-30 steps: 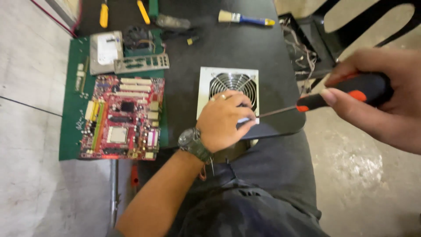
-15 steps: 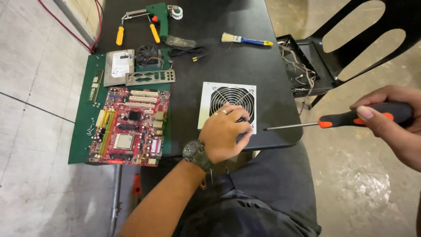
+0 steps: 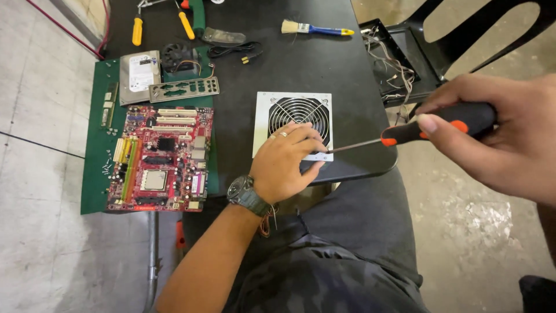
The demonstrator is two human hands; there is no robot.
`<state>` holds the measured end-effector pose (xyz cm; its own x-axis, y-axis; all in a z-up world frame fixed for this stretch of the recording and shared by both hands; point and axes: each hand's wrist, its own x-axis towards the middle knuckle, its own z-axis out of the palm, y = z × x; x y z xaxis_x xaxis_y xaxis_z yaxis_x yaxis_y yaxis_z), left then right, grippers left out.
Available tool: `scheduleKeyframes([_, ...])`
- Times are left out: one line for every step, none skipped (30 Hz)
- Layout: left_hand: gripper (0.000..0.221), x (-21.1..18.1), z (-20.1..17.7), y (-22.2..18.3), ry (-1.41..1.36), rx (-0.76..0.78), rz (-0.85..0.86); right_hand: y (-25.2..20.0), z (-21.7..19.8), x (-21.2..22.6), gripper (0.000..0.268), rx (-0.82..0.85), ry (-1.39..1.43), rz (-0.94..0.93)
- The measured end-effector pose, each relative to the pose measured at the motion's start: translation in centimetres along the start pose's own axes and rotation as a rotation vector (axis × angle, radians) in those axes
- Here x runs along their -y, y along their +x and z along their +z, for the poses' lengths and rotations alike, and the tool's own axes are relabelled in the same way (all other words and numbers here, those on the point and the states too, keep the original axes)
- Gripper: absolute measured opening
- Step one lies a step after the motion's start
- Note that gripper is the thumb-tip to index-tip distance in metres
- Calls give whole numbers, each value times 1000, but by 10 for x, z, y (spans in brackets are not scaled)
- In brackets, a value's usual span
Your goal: Disassembling various computer components including a power supply unit and a motherboard on a workbench.
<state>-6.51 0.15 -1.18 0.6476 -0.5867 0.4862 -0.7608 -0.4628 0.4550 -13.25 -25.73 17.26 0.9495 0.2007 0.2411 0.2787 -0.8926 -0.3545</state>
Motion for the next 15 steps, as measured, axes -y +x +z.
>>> scheduleKeyframes([11,0,0,0,-16,-13,1,3,0,3,15,13,6,-2])
scheduleKeyframes([9,0,0,0,-32,-26,1,6,1,6,17,26,12,-4])
scheduleKeyframes([9,1,0,-1,-36,-26,-4,7,3,4,17,32,12,-4])
scheduleKeyframes([6,1,1,-2,-50,-37,8,8,5,3,16,31,44,-6])
scheduleKeyframes([4,1,1,-2,-63,-49,20,9,7,1,16,30,76,-9])
scheduleKeyframes([4,1,1,-2,-65,-50,15,11,7,2,16,35,76,-10])
scheduleKeyframes([4,0,1,-2,-67,-55,9,13,8,4,17,44,80,-34])
scheduleKeyframes([3,-1,1,-2,-68,-60,4,15,8,4,17,53,84,-57])
scheduleKeyframes([3,0,1,-2,-71,-60,2,16,7,6,17,56,84,-56])
scheduleKeyframes([3,0,2,-3,-64,-62,2,18,7,8,16,64,63,-71])
scheduleKeyframes([3,0,2,-3,-56,-65,4,19,6,10,15,70,43,-87])
scheduleKeyframes([3,0,2,-2,-58,-65,3,20,6,13,15,72,42,-86])
scheduleKeyframes([4,1,2,-2,-57,-55,4,20,7,16,15,66,22,-78])
scheduleKeyframes([5,1,2,-3,-56,-45,4,21,7,19,14,59,2,-70])
scheduleKeyframes([5,1,2,-3,-57,-46,2,21,8,20,14,62,1,-71])
